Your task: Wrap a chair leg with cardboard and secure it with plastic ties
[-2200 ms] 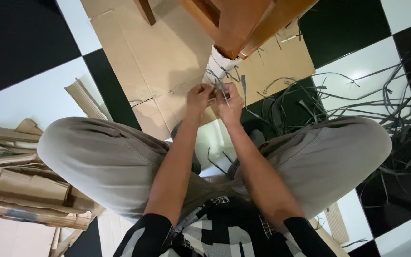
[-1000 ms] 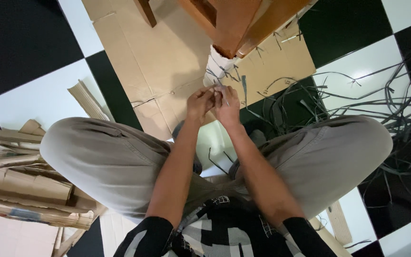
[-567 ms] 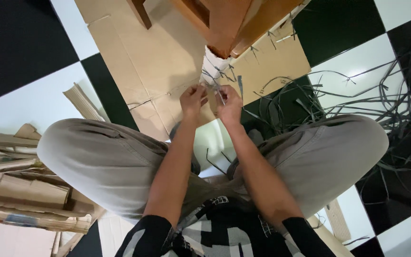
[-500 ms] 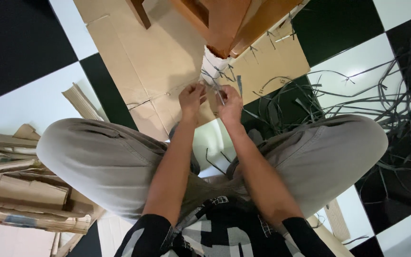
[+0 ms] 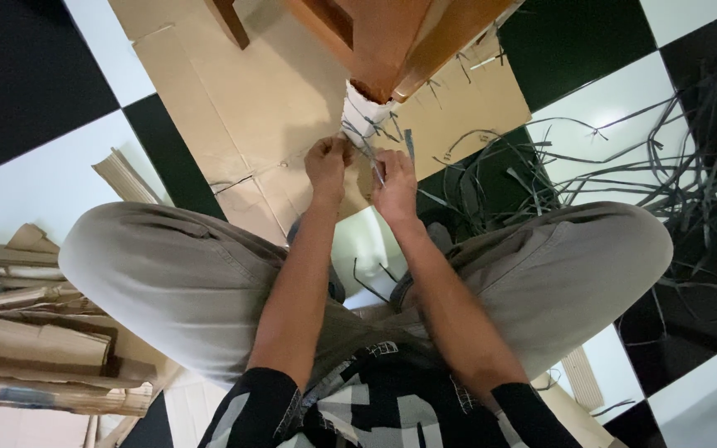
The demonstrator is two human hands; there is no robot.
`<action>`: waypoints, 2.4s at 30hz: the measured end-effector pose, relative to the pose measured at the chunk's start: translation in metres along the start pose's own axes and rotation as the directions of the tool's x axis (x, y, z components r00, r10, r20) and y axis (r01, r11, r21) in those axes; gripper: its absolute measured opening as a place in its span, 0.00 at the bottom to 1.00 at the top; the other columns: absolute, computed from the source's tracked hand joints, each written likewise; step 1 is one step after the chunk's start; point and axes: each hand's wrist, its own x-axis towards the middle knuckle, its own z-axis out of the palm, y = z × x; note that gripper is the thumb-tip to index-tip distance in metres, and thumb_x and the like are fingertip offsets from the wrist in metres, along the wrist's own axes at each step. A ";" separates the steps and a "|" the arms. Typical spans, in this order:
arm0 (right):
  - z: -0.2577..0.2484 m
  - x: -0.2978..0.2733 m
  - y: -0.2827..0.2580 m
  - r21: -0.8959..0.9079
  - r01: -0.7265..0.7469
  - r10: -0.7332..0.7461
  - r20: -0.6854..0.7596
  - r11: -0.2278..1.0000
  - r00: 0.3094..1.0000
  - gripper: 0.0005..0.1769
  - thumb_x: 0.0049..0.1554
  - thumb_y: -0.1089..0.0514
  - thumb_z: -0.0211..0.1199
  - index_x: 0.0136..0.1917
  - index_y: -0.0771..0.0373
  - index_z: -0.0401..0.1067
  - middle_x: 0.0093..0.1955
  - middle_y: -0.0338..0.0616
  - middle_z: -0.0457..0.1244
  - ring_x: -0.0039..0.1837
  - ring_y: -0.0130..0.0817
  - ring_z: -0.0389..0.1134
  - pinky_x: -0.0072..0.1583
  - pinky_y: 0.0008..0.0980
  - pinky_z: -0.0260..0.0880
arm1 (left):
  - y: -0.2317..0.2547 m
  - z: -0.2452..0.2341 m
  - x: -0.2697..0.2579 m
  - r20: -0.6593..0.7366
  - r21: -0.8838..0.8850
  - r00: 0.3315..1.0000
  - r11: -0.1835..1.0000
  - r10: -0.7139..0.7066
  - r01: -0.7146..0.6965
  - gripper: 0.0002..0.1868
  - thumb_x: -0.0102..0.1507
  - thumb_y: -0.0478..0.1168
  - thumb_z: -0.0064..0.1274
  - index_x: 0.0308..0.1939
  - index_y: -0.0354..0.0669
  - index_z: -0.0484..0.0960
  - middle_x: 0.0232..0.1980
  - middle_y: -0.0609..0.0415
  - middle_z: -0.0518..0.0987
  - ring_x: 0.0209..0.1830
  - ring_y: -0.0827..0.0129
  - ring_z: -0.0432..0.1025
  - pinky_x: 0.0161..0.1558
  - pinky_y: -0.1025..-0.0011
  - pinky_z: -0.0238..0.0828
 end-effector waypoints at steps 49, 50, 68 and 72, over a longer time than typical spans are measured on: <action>-0.027 -0.126 0.187 -0.121 -0.855 0.862 0.027 0.505 0.506 0.08 0.59 0.53 0.61 0.48 0.53 0.79 0.45 0.58 0.70 0.54 0.65 0.72 0.54 0.59 0.73 | -0.190 0.068 -0.058 0.318 0.805 0.906 0.585 -0.280 -0.102 0.13 0.62 0.56 0.49 0.43 0.63 0.85 0.36 0.68 0.86 0.47 0.64 0.80 0.55 0.62 0.75; -0.031 -0.130 0.200 -0.146 -0.849 0.853 -0.052 0.508 0.519 0.06 0.58 0.54 0.61 0.46 0.53 0.78 0.46 0.53 0.69 0.53 0.60 0.72 0.53 0.55 0.75 | -0.188 0.069 -0.060 0.331 0.809 0.903 0.575 -0.273 -0.123 0.13 0.62 0.56 0.49 0.44 0.63 0.86 0.37 0.68 0.86 0.49 0.64 0.80 0.57 0.62 0.75; -0.063 -0.148 0.313 0.182 -0.868 0.885 -0.023 0.461 0.465 0.14 0.60 0.58 0.60 0.58 0.50 0.78 0.54 0.40 0.70 0.56 0.44 0.71 0.57 0.46 0.72 | -0.183 0.068 -0.067 0.370 0.795 0.905 0.577 -0.211 -0.190 0.12 0.60 0.52 0.51 0.41 0.58 0.87 0.33 0.66 0.86 0.43 0.67 0.81 0.52 0.64 0.75; -0.121 -0.090 0.248 0.669 -0.638 0.919 -0.206 0.382 0.335 0.05 0.55 0.57 0.65 0.36 0.52 0.76 0.33 0.32 0.62 0.40 0.24 0.59 0.46 0.23 0.58 | -0.179 0.072 -0.069 0.427 0.754 0.885 0.613 -0.187 -0.234 0.13 0.61 0.51 0.52 0.40 0.51 0.87 0.33 0.61 0.86 0.41 0.64 0.82 0.50 0.62 0.76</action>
